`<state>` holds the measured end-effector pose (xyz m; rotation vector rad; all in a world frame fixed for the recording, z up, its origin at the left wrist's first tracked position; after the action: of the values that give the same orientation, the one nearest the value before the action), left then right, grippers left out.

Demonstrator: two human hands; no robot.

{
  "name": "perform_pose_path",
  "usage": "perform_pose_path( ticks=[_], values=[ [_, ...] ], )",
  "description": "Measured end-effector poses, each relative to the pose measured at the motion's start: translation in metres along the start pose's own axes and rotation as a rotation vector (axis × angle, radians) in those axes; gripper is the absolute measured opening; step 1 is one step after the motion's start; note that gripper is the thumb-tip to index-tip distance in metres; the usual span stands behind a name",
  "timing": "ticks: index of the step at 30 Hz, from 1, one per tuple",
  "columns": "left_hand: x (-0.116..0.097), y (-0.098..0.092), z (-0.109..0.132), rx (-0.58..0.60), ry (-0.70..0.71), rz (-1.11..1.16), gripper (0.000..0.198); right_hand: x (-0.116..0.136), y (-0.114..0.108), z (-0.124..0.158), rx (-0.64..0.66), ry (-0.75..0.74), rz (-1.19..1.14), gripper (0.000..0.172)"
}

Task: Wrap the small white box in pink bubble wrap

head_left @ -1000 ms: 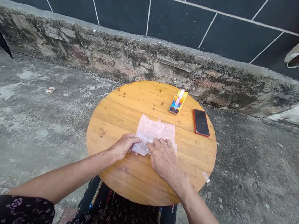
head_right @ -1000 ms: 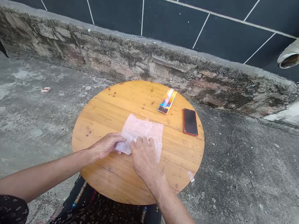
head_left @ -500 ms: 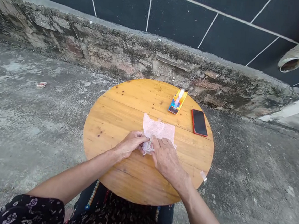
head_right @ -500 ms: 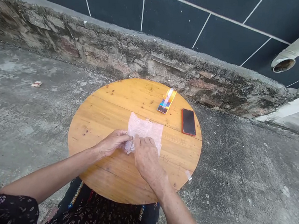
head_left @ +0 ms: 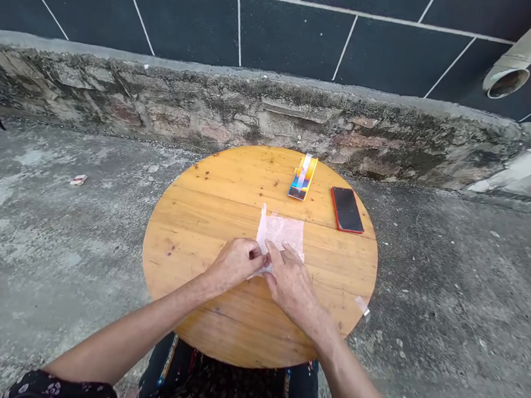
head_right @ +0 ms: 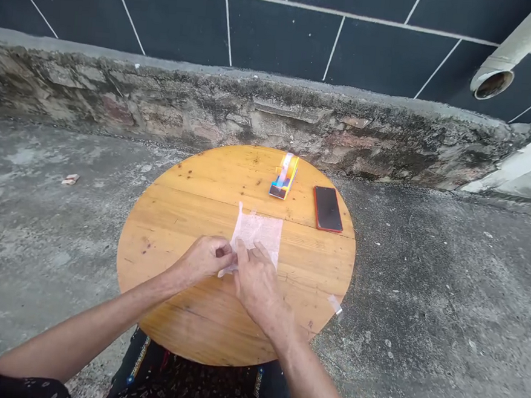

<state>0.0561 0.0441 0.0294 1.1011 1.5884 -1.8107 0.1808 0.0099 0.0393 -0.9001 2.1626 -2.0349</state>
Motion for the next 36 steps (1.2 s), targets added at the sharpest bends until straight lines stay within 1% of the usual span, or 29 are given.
perform_pose_path(
  ticks=[3, 6, 10, 12, 15, 17, 19, 21, 23, 24, 27, 29, 32, 36],
  values=[
    [-0.006, 0.001, -0.001, 0.034, 0.044, -0.096, 0.026, -0.004, 0.001, 0.001, -0.008, 0.027, -0.047, 0.056],
    [-0.009, 0.004, 0.0, 0.083, 0.109, -0.162, 0.023, -0.008, 0.0, 0.001, -0.01, 0.054, -0.1, 0.054],
    [-0.011, 0.008, 0.01, 0.124, 0.216, -0.212, 0.021, -0.011, -0.007, 0.002, -0.003, 0.06, -0.242, 0.05],
    [-0.012, 0.01, 0.018, 0.14, 0.266, -0.223, 0.021, -0.01, -0.01, 0.002, 0.012, 0.047, -0.272, 0.05],
    [-0.014, 0.013, 0.029, 0.145, 0.316, -0.243, 0.022, -0.007, -0.01, 0.002, 0.057, 0.027, -0.209, 0.052],
    [-0.015, 0.015, 0.035, 0.14, 0.349, -0.279, 0.025, -0.006, -0.007, 0.001, 0.098, 0.04, -0.146, 0.053],
    [-0.017, 0.015, 0.04, 0.13, 0.394, -0.312, 0.031, -0.006, -0.003, -0.001, 0.127, 0.062, -0.1, 0.05],
    [-0.017, 0.013, 0.043, 0.123, 0.448, -0.289, 0.036, -0.005, -0.002, -0.001, 0.133, 0.068, -0.074, 0.043],
    [-0.014, 0.008, 0.046, 0.085, 0.461, -0.181, 0.035, -0.004, -0.002, -0.001, 0.121, 0.05, -0.064, 0.039],
    [-0.01, 0.004, 0.048, 0.046, 0.441, -0.113, 0.033, -0.003, -0.002, 0.0, 0.113, 0.039, -0.058, 0.038],
    [0.009, -0.007, 0.055, -0.143, 0.309, 0.038, 0.026, -0.001, -0.003, 0.001, 0.087, 0.005, -0.029, 0.035],
    [0.02, -0.009, 0.06, -0.25, 0.254, 0.05, 0.023, 0.0, -0.004, 0.002, 0.074, -0.011, -0.017, 0.032],
    [0.026, -0.003, 0.063, -0.329, 0.289, -0.001, 0.023, 0.0, -0.003, 0.002, 0.056, -0.032, -0.014, 0.03],
    [0.021, 0.006, 0.055, -0.348, 0.381, -0.018, 0.026, -0.001, -0.003, 0.003, 0.03, -0.049, -0.025, 0.031]
  ],
)
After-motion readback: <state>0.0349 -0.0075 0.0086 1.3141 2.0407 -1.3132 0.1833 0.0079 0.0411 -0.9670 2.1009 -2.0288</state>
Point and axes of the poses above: each hand's wrist, its own z-axis away from the middle knuckle, its own y-axis out of the palm, x = y × z, the point moved 5 cm from there along -z, towards the middle knuckle, and after that the axes turned 6 degrees about y, right-handed, at the moved point
